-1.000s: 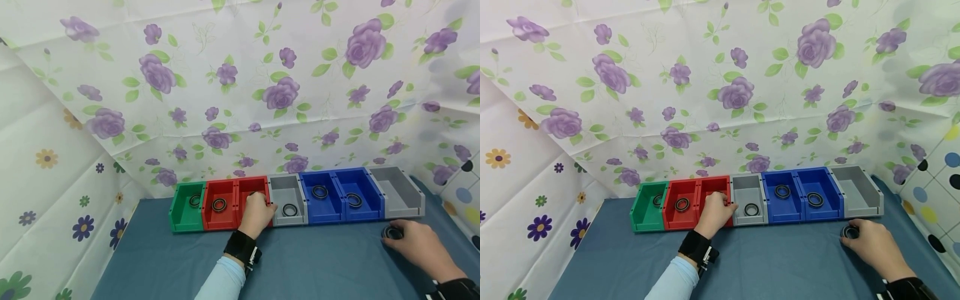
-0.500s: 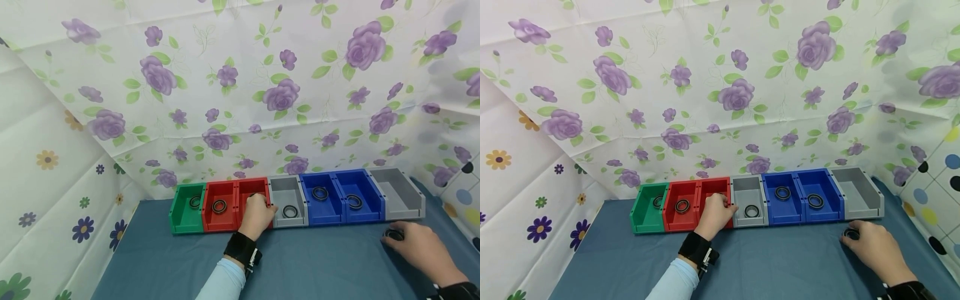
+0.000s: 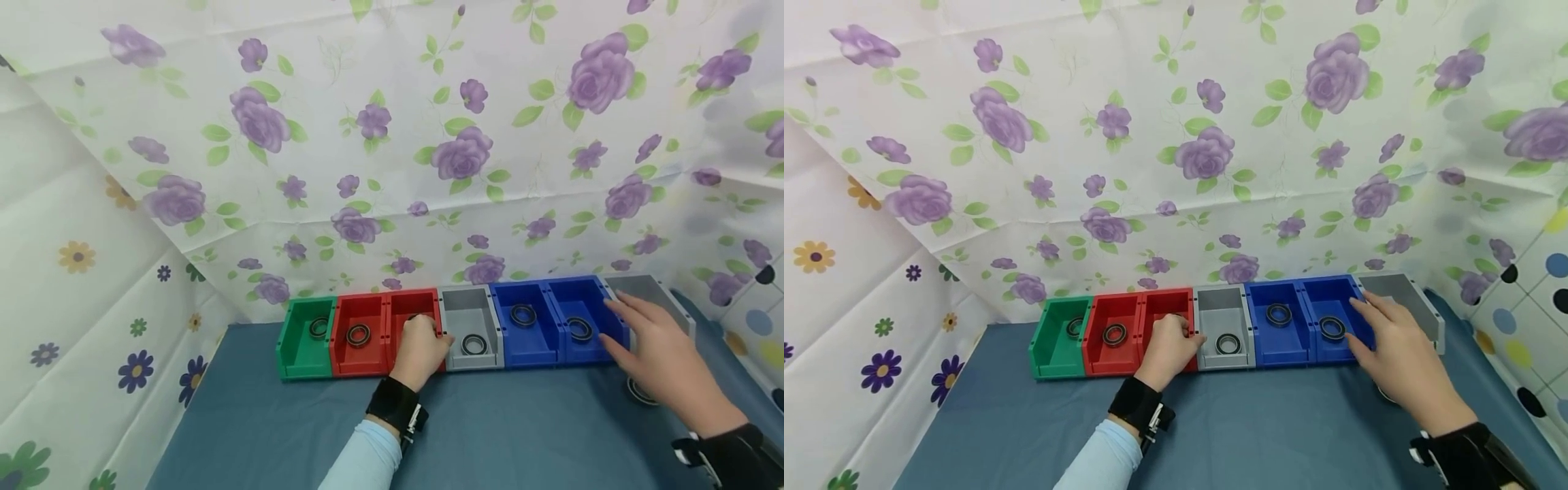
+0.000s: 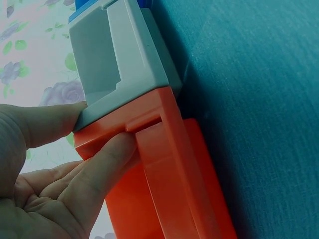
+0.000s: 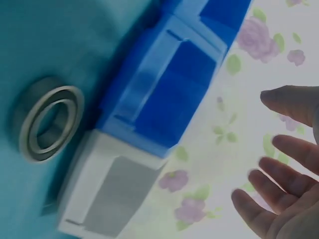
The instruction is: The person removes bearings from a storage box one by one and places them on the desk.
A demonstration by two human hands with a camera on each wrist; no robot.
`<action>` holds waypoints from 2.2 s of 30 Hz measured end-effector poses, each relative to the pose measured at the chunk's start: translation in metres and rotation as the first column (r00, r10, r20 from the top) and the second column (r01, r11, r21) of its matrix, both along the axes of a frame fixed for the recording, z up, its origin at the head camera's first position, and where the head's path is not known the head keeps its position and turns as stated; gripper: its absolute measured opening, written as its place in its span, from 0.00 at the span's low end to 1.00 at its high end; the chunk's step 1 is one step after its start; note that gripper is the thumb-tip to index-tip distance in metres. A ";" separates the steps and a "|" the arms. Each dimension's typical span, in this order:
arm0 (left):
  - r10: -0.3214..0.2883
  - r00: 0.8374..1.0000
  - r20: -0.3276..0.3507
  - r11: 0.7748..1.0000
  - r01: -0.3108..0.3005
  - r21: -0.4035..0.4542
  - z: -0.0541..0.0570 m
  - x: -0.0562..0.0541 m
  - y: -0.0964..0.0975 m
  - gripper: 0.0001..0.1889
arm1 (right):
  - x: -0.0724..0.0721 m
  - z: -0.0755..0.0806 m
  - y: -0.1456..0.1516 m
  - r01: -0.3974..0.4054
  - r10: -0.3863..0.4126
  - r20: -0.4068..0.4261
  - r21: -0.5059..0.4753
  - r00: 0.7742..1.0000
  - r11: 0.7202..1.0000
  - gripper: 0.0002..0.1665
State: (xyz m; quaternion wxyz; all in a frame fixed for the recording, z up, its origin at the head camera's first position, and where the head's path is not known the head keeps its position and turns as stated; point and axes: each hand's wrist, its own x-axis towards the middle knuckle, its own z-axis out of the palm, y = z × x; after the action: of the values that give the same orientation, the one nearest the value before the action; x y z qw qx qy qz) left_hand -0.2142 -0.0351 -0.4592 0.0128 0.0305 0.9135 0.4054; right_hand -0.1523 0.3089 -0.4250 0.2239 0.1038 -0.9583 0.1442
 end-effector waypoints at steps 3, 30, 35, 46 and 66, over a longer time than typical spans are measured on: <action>0.005 1.000 0.001 1.000 -0.005 0.004 -0.002 0.000 0.000 0.13 | -0.008 0.004 -0.005 -0.051 0.051 -0.055 0.001 0.997 0.999 0.44; 0.017 1.000 -0.008 1.000 -0.018 -0.012 -0.001 0.000 0.001 0.12 | -0.070 -0.042 -0.011 -0.059 0.033 0.400 0.054 0.916 0.997 0.37; 0.012 1.000 -0.019 1.000 -0.012 -0.012 -0.002 0.000 0.001 0.13 | -0.075 -0.046 -0.013 -0.064 0.031 0.447 0.059 0.894 0.996 0.36; 0.014 1.000 -0.009 1.000 -0.014 0.002 -0.003 0.000 0.001 0.14 | -0.081 -0.058 -0.016 -0.048 0.021 0.549 0.035 0.835 0.998 0.30; 0.015 1.000 -0.015 1.000 -0.015 -0.020 -0.001 0.000 0.000 0.16 | -0.085 -0.055 -0.018 0.046 -0.066 0.592 0.049 0.803 0.998 0.31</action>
State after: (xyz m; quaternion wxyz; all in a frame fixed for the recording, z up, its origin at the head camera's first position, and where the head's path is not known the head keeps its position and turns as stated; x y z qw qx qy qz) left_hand -0.2141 -0.0348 -0.4599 0.0034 0.0267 0.9178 0.3962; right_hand -0.2377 0.2906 -0.4805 -0.0839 0.0288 -0.9851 0.1473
